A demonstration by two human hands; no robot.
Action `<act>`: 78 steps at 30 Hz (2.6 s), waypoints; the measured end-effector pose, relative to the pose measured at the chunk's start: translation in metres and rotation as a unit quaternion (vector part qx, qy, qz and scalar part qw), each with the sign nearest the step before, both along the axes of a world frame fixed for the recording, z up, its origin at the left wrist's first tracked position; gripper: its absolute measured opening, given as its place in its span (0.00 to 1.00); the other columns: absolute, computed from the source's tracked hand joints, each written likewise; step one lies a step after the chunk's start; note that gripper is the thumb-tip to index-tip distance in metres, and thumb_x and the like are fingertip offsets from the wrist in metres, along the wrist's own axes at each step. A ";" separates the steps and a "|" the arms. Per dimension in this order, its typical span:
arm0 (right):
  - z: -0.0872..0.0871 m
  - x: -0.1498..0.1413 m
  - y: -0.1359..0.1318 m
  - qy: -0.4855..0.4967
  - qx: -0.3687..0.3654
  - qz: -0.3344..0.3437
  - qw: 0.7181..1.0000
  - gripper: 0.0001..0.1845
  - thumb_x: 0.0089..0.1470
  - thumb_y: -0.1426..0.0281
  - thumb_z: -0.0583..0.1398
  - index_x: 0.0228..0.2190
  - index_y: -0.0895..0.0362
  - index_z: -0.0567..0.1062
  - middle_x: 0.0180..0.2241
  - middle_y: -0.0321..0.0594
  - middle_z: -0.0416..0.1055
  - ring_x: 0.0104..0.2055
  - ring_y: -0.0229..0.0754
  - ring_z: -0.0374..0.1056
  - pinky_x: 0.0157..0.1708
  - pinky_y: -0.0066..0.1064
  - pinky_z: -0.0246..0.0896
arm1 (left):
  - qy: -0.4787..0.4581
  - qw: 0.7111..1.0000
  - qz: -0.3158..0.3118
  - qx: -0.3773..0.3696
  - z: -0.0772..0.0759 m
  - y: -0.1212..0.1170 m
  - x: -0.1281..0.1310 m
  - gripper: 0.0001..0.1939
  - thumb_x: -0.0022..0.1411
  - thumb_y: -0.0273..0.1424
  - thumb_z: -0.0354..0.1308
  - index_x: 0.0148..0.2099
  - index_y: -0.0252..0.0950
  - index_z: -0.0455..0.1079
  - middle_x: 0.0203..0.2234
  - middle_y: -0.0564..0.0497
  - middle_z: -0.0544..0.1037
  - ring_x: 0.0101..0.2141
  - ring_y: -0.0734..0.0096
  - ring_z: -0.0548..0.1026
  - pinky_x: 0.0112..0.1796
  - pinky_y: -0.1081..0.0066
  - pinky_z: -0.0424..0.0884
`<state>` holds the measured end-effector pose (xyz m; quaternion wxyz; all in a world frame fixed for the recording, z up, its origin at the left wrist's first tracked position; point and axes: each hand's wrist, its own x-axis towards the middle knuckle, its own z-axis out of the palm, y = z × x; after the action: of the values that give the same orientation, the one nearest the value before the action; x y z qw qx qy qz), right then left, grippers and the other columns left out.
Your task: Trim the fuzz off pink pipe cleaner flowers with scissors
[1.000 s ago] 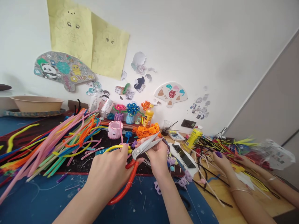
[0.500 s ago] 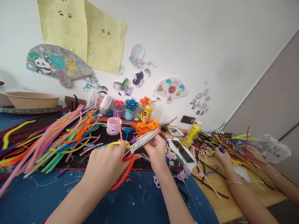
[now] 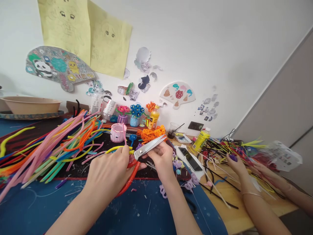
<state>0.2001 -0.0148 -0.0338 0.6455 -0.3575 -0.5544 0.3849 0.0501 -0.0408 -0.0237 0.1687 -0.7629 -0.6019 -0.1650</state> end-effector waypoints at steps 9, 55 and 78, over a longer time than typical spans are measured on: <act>-0.001 -0.002 -0.001 -0.008 -0.002 0.028 1.000 0.02 0.44 0.71 0.64 0.24 0.56 0.75 0.20 0.36 0.76 0.21 0.43 0.73 0.25 0.33 0.70 | 0.019 1.000 0.002 -0.015 0.001 0.000 -0.001 0.20 0.63 0.48 0.45 0.37 0.37 0.66 0.24 0.46 0.78 0.26 0.50 0.78 0.19 0.70 0.49; -0.008 0.015 0.014 -0.150 0.071 -0.092 0.982 0.07 0.54 0.66 0.59 0.31 0.56 0.76 0.31 0.41 0.76 0.33 0.43 0.71 0.34 0.32 0.66 | -0.113 0.985 0.024 -0.126 0.015 0.011 -0.023 0.24 0.62 0.52 0.39 0.31 0.42 0.66 0.26 0.48 0.79 0.33 0.53 0.76 0.24 0.71 0.54; -0.004 0.019 0.012 -0.236 0.134 -0.169 0.948 0.07 0.55 0.70 0.58 0.30 0.56 0.76 0.31 0.40 0.75 0.32 0.43 0.69 0.30 0.31 0.60 | -0.125 0.981 0.000 -0.148 0.015 0.011 -0.023 0.22 0.61 0.51 0.41 0.28 0.42 0.65 0.24 0.49 0.77 0.31 0.56 0.76 0.24 0.72 0.56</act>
<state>0.2195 -0.0024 -0.0380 0.5939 -0.4371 -0.6684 0.0973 0.0270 -0.0294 -0.0088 -0.0228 -0.7529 -0.6360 -0.1678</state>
